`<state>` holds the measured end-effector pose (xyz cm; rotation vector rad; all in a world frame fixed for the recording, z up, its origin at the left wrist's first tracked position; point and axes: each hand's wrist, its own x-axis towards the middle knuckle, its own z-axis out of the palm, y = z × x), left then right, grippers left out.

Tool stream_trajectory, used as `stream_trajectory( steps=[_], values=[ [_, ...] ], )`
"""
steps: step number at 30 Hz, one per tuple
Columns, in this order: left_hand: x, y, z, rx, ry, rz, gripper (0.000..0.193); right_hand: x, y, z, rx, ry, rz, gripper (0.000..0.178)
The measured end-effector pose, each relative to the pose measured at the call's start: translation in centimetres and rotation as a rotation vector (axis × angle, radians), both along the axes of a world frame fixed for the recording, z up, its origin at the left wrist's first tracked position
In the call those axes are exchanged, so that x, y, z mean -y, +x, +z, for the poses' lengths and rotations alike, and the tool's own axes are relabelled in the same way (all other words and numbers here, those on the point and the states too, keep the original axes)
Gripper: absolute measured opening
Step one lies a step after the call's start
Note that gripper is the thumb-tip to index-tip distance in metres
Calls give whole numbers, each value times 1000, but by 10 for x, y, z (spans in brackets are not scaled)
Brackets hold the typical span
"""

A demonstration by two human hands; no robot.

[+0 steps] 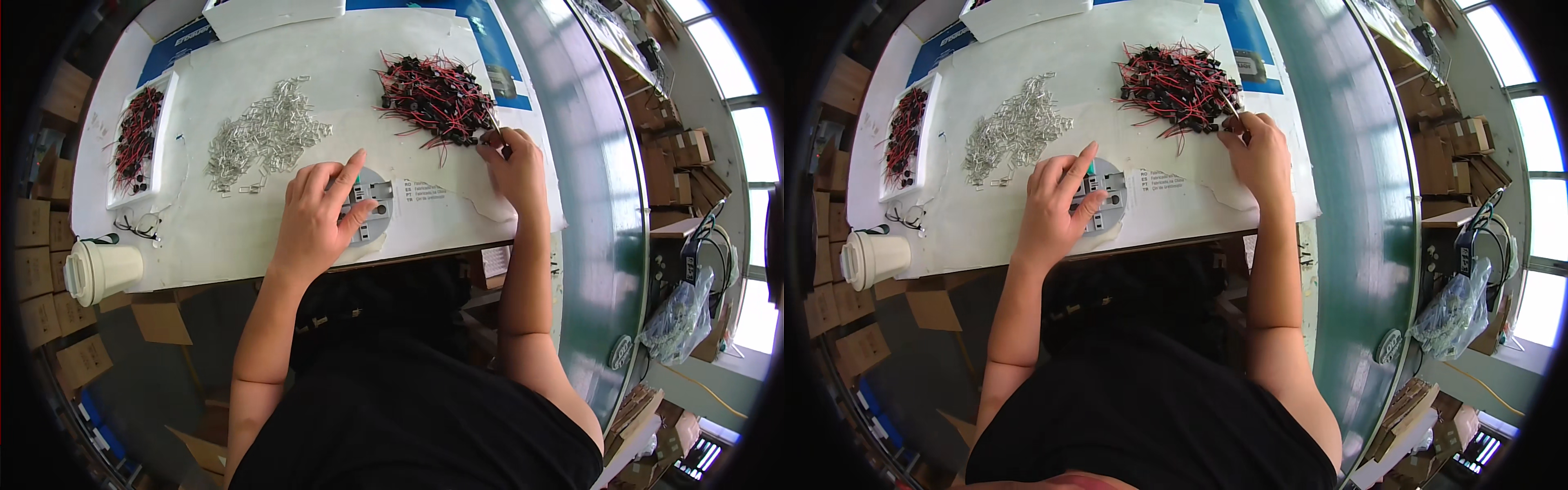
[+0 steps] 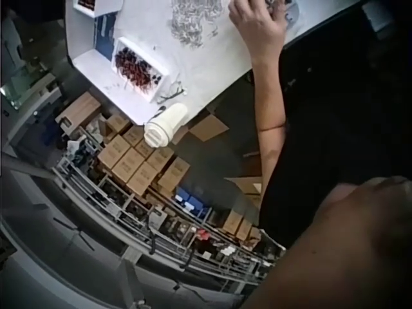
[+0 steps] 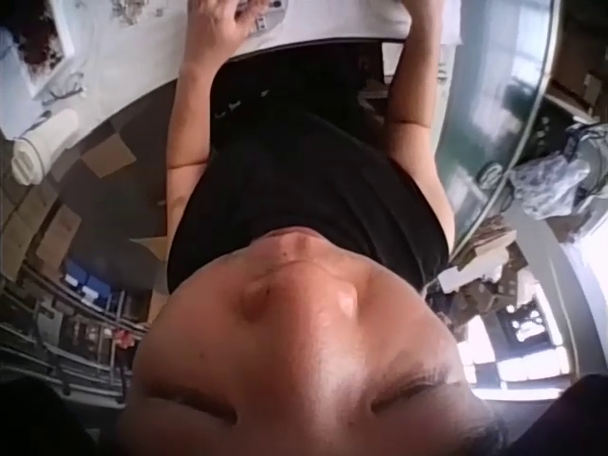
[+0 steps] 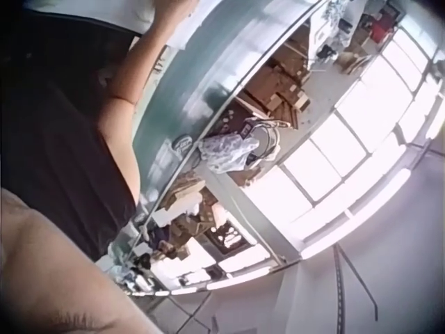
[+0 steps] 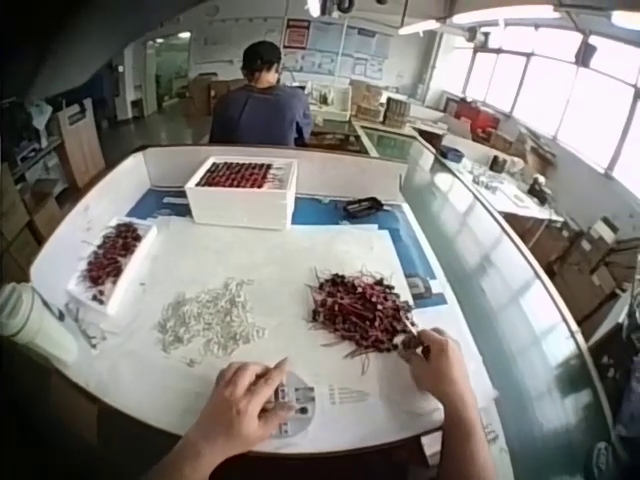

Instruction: Inserting wires into a circular base and securing them with a tool as part of electronic assembly.

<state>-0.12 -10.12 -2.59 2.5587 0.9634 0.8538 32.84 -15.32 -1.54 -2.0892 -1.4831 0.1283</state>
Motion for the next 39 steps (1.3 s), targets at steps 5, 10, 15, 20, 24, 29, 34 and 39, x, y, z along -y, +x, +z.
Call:
stream_trajectory(
  steps=[5,10,15,20,24,29,34,39],
  values=[
    [4,1,5,188,-38,50,59,15,-11,10,-403,158,-89,17],
    [7,-4,39,252,-7,-29,54,23,-82,44,-1068,98,163,18],
    [6,-6,47,346,-41,-172,46,18,-128,39,-1416,-234,478,16],
    [24,-5,26,617,-444,-65,33,18,-156,27,-1375,-19,410,15],
    [26,-13,31,635,-478,11,23,20,-158,40,-1095,128,482,16],
    [26,-14,51,598,-470,4,14,16,-141,49,-613,152,574,21],
    [27,-14,58,634,-496,-44,14,23,-143,36,-1113,134,530,22],
    [30,-16,64,562,-431,-47,13,20,-142,33,-779,306,690,21]
  ],
)
